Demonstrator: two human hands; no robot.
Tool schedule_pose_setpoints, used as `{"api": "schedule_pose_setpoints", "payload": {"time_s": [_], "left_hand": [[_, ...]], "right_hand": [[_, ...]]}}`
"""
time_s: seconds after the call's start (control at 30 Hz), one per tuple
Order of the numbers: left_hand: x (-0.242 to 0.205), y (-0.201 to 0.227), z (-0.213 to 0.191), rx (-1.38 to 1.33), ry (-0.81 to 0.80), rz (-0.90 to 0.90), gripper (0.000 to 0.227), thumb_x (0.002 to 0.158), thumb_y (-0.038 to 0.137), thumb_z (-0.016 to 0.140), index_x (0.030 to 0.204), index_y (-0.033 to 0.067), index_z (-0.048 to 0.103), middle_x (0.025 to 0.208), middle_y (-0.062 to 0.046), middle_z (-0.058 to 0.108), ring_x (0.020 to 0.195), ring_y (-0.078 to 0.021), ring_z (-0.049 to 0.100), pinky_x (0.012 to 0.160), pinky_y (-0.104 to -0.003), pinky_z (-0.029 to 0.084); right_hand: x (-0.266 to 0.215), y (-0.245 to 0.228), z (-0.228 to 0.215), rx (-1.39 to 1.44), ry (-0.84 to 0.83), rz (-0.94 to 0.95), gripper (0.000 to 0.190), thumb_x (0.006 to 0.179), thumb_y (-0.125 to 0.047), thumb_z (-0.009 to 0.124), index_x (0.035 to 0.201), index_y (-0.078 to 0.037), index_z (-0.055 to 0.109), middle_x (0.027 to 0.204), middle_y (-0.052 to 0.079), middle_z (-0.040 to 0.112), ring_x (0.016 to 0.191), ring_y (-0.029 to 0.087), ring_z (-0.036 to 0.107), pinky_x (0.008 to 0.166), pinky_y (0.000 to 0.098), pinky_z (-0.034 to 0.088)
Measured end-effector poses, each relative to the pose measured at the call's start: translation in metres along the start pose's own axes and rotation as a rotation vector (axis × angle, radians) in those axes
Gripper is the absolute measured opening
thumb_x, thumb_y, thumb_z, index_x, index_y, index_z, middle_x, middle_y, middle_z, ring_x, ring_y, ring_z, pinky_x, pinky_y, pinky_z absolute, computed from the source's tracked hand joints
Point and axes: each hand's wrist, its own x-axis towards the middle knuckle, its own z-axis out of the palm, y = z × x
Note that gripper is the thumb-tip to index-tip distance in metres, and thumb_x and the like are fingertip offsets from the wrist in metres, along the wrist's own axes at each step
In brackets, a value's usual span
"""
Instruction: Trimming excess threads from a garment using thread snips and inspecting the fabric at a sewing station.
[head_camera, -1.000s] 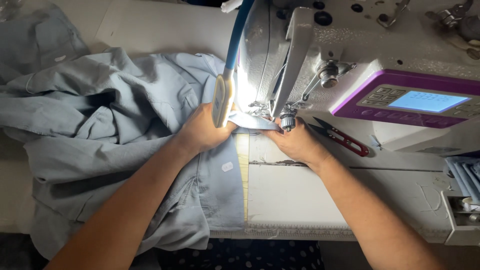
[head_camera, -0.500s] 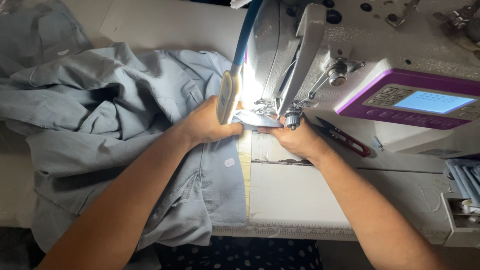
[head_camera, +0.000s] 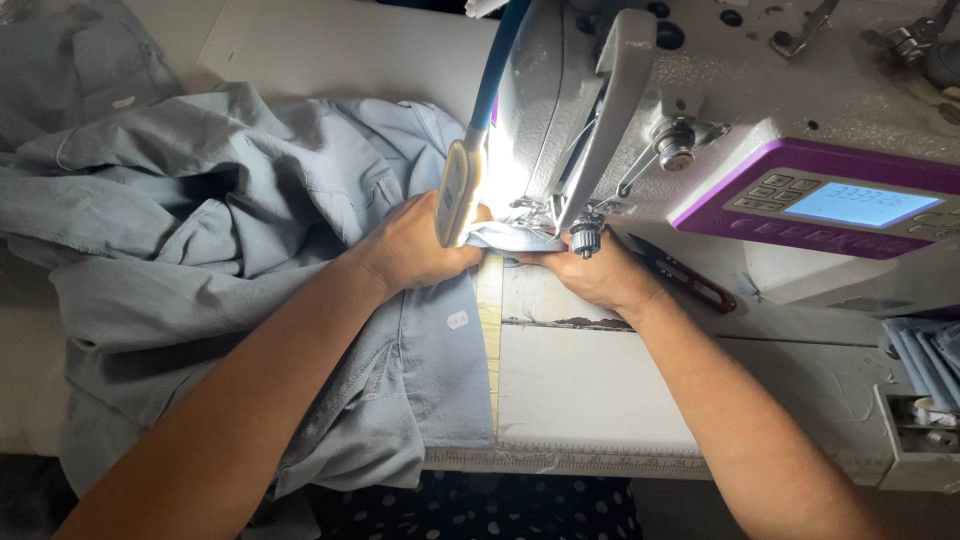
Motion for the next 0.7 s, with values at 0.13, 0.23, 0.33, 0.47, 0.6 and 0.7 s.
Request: {"api": "schedule_pose_setpoints", "payload": {"time_s": [0.13,0.23,0.33,0.47,0.6,0.7], "left_hand": [[-0.004,0.003,-0.005,-0.003,-0.001,0.014,0.053,0.075,0.031,0.074,0.119,0.004,0.065,0.115,-0.016,0.072,0.122,-0.0318,0.065,0.108,-0.047,0.048],[-0.006,0.004,-0.009,0.046,-0.031,0.032,0.041,0.077,0.026,0.07,0.113,0.0067,0.07,0.113,-0.011,0.074,0.118,-0.0298,0.067,0.104,-0.046,0.051],[-0.003,0.001,-0.008,0.027,-0.028,0.03,0.042,0.076,0.028,0.071,0.111,0.0055,0.07,0.109,-0.014,0.074,0.116,-0.0298,0.068,0.103,-0.047,0.051],[-0.011,0.003,-0.017,0.023,-0.033,0.078,0.028,0.073,0.027,0.071,0.095,0.0087,0.072,0.093,-0.008,0.076,0.098,-0.0257,0.074,0.09,-0.044,0.055],[-0.012,-0.007,-0.015,0.083,-0.021,0.252,0.021,0.083,0.021,0.063,0.09,0.0024,0.071,0.086,-0.017,0.077,0.088,-0.0355,0.075,0.084,-0.048,0.056],[-0.012,-0.02,0.008,0.186,-0.119,0.089,0.031,0.095,0.047,0.051,0.107,0.0209,0.064,0.087,-0.016,0.062,0.073,-0.032,0.066,0.064,-0.037,0.055]], "right_hand": [[-0.002,-0.005,-0.002,0.063,0.024,-0.037,0.043,0.08,-0.033,0.091,0.087,0.006,0.076,0.087,0.024,0.077,0.096,0.031,0.077,0.097,0.0385,0.055],[-0.002,0.001,0.0,-0.011,0.003,-0.027,0.044,0.081,-0.036,0.09,0.088,0.005,0.076,0.087,0.023,0.077,0.097,0.029,0.077,0.094,0.0372,0.057],[-0.004,0.005,-0.001,-0.024,-0.04,-0.016,0.041,0.083,-0.031,0.089,0.09,0.006,0.076,0.089,0.026,0.076,0.096,0.034,0.077,0.095,0.0417,0.057],[-0.012,0.02,0.003,0.101,0.01,-0.022,0.024,0.087,-0.02,0.084,0.097,0.001,0.078,0.089,0.018,0.077,0.09,0.025,0.075,0.092,0.0377,0.058],[-0.019,0.064,0.013,0.248,0.078,-0.02,0.011,0.09,-0.007,0.072,0.093,-0.001,0.08,0.083,0.017,0.075,0.087,0.024,0.071,0.103,0.0381,0.051],[-0.02,0.092,0.003,-0.069,-0.006,-0.321,0.052,0.076,0.006,0.061,0.113,-0.024,0.083,0.083,0.006,0.072,0.081,0.023,0.075,0.087,0.0356,0.059]]}}
